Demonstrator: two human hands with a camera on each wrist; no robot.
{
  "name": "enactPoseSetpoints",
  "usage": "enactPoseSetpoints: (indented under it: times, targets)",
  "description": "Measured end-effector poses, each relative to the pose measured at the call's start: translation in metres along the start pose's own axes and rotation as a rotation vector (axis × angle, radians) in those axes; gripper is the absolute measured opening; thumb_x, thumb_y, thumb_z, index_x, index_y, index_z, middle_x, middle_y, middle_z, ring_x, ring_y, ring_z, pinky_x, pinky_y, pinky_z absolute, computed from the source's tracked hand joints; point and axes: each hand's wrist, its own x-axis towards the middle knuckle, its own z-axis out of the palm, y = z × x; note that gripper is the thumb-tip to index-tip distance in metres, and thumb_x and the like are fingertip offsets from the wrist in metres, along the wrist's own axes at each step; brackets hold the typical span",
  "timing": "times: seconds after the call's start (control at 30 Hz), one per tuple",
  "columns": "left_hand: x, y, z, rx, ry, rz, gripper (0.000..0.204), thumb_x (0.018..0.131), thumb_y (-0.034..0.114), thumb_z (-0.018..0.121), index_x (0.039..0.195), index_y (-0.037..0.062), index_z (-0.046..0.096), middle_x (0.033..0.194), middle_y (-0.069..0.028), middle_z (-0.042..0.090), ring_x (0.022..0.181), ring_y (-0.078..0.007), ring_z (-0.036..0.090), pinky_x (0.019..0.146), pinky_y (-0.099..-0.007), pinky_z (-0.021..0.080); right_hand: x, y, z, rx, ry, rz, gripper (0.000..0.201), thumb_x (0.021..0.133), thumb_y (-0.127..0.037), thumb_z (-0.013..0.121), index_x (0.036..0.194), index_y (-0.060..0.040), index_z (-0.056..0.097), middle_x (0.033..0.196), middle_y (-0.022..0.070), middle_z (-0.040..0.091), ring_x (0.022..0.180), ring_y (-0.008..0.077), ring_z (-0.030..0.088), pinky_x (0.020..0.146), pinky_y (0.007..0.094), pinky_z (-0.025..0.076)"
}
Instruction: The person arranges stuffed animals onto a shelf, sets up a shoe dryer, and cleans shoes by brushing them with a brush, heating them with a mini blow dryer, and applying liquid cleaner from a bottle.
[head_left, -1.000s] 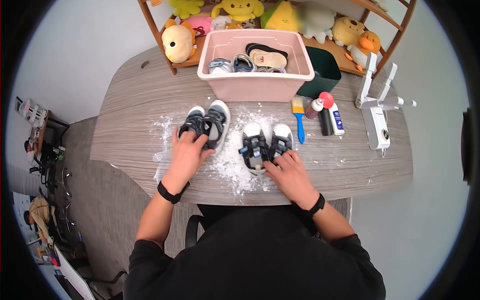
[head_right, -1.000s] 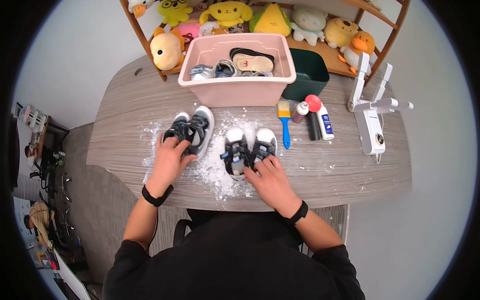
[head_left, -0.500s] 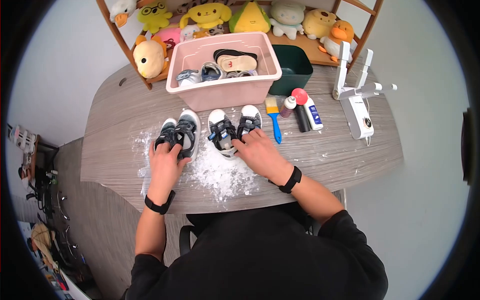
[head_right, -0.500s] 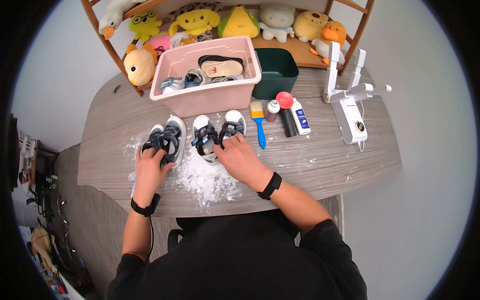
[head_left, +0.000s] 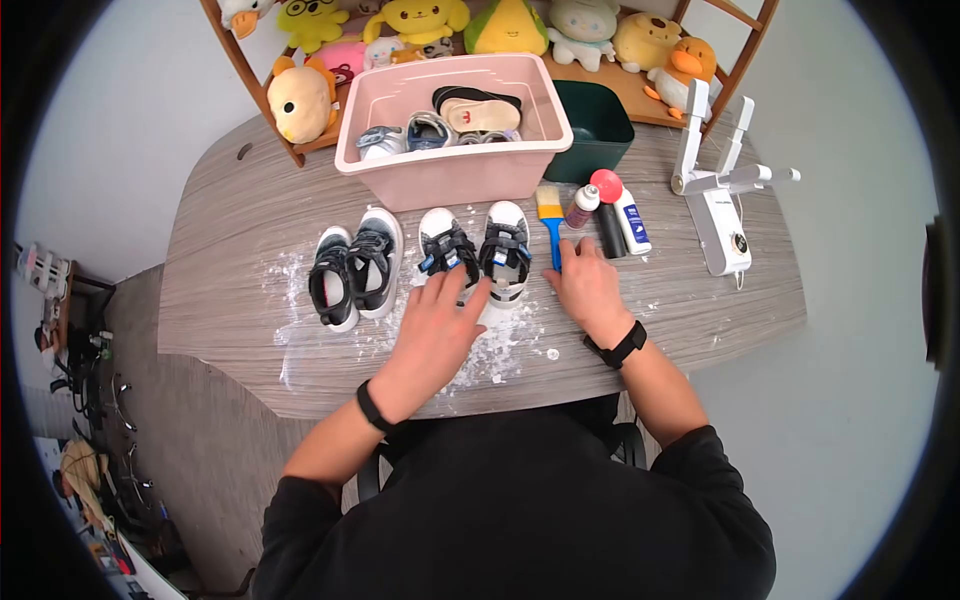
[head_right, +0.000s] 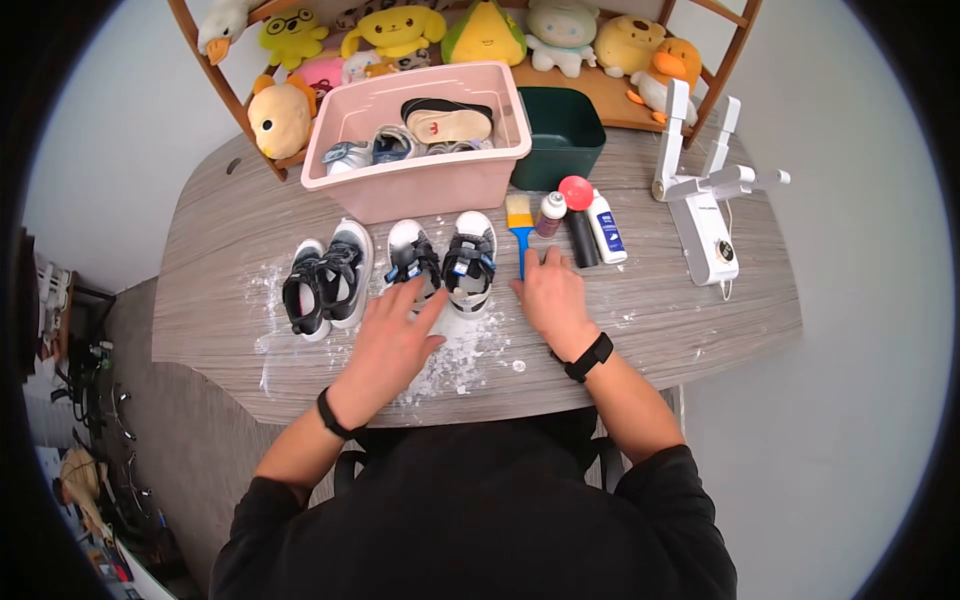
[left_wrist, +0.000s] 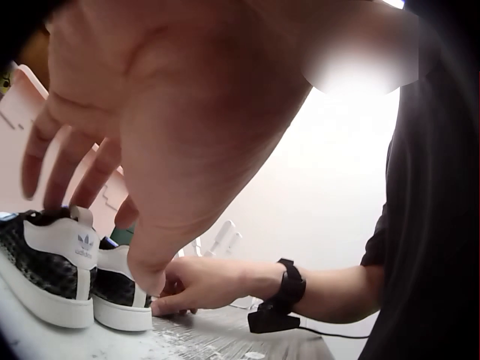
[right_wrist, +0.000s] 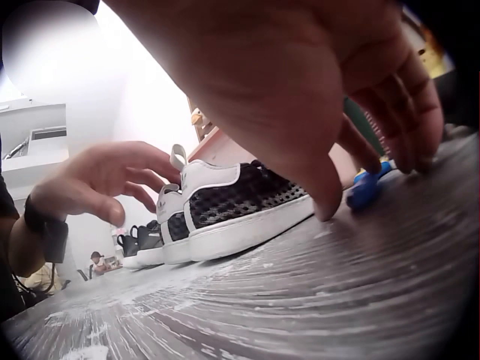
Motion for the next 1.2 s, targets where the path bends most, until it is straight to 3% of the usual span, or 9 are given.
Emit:
enactPoseSetpoints:
  times: [0.2, 0.33, 0.43, 0.57, 0.73, 0.87, 1.0, 1.1, 1.2]
  targets:
    - [0.01, -0.016, 0.026, 0.006, -0.198, -0.106, 0.059, 0.084, 0.03, 0.087, 0.136, 0.0131, 0.067, 0.112, -0.0107, 0.066, 0.107, -0.0332, 0.067, 0.081, -0.0464, 0.059, -0.011, 0.007, 0.011, -0.014, -0.079, 0.024, 0.03, 0.092, -0.009, 0.073, 0.118, 0.0009, 0.061, 0.098, 0.023, 0.068, 0.083, 0.0431, 0.074, 0.072, 0.05, 0.062]
    - [-0.001, -0.021, 0.008, -0.023, -0.248, -0.158, 0.054, 0.078, 0.033, 0.091, 0.124, 0.014, 0.071, 0.104, -0.0074, 0.066, 0.107, -0.0311, 0.066, 0.087, -0.0485, 0.057, -0.046, -0.004, -0.021, 0.069, -0.09, 0.04, 0.04, 0.092, -0.006, 0.069, 0.131, 0.001, 0.06, 0.098, 0.0243, 0.069, 0.079, 0.0449, 0.072, 0.072, 0.0521, 0.061]
    - [-0.022, -0.028, 0.003, -0.043, -0.217, -0.112, 0.049, 0.069, 0.033, 0.097, 0.106, 0.0132, 0.073, 0.107, -0.0071, 0.065, 0.113, -0.03, 0.063, 0.112, -0.0571, 0.044, -0.068, -0.006, -0.038, 0.157, -0.056, 0.044, 0.039, 0.096, -0.006, 0.066, 0.133, 0.0025, 0.061, 0.099, 0.023, 0.069, 0.08, 0.0418, 0.073, 0.071, 0.051, 0.061]
    - [-0.026, -0.036, -0.013, -0.086, -0.299, 0.005, 0.04, 0.069, 0.018, 0.094, 0.104, 0.0138, 0.074, 0.114, -0.006, 0.065, 0.128, -0.0284, 0.059, 0.123, -0.0575, 0.036, -0.091, -0.001, -0.047, 0.352, 0.098, 0.068, 0.029, 0.098, -0.005, 0.069, 0.127, -0.0012, 0.069, 0.095, 0.0168, 0.068, 0.075, 0.0369, 0.07, 0.065, 0.0458, 0.057]
    - [-0.008, -0.053, -0.012, -0.05, -0.29, 0.094, 0.04, 0.063, 0.014, 0.093, 0.096, 0.0133, 0.071, 0.131, -0.0037, 0.066, 0.139, -0.0303, 0.055, 0.124, -0.0575, 0.036, -0.094, -0.013, -0.074, 0.521, 0.304, 0.159, 0.022, 0.093, -0.003, 0.077, 0.115, -0.0037, 0.075, 0.083, 0.0094, 0.063, 0.065, 0.0213, 0.061, 0.058, 0.0331, 0.05]
    - [0.017, -0.061, -0.005, 0.144, -0.086, 0.106, 0.034, 0.067, 0.01, 0.09, 0.096, 0.0123, 0.071, 0.142, -0.0065, 0.063, 0.148, -0.0344, 0.048, 0.125, -0.0578, 0.035, -0.082, -0.017, -0.075, 0.563, 0.369, 0.142, 0.017, 0.094, -0.005, 0.079, 0.11, -0.0037, 0.075, 0.081, 0.0072, 0.064, 0.064, 0.0165, 0.059, 0.057, 0.0306, 0.047]
    - [0.017, -0.048, -0.011, 0.158, -0.043, 0.081, 0.027, 0.072, 0.01, 0.086, 0.095, 0.0099, 0.073, 0.139, -0.01, 0.064, 0.14, -0.0359, 0.053, 0.117, -0.0561, 0.041, -0.079, -0.014, -0.058, 0.65, 0.314, 0.16, 0.012, 0.095, -0.007, 0.079, 0.106, -0.0034, 0.075, 0.085, 0.0078, 0.069, 0.065, 0.0153, 0.06, 0.058, 0.0302, 0.047]
    - [-0.004, -0.038, -0.007, 0.096, -0.108, 0.123, 0.014, 0.082, 0.008, 0.076, 0.095, 0.0066, 0.071, 0.123, -0.0087, 0.065, 0.111, -0.0294, 0.061, 0.095, -0.0459, 0.054, -0.085, -0.014, -0.056, 0.697, 0.2, 0.23, 0.011, 0.097, -0.008, 0.079, 0.106, -0.0031, 0.074, 0.086, 0.0086, 0.071, 0.066, 0.0145, 0.061, 0.06, 0.0298, 0.048]
    - [-0.012, -0.046, -0.004, -0.003, -0.062, 0.122, 0.017, 0.082, 0.008, 0.076, 0.097, 0.0052, 0.069, 0.12, -0.0086, 0.066, 0.112, -0.0291, 0.061, 0.092, -0.0439, 0.055, -0.09, -0.014, -0.05, 0.749, 0.188, 0.259, 0.01, 0.099, -0.007, 0.077, 0.106, -0.0021, 0.074, 0.085, 0.0086, 0.071, 0.067, 0.0133, 0.061, 0.063, 0.0286, 0.049]
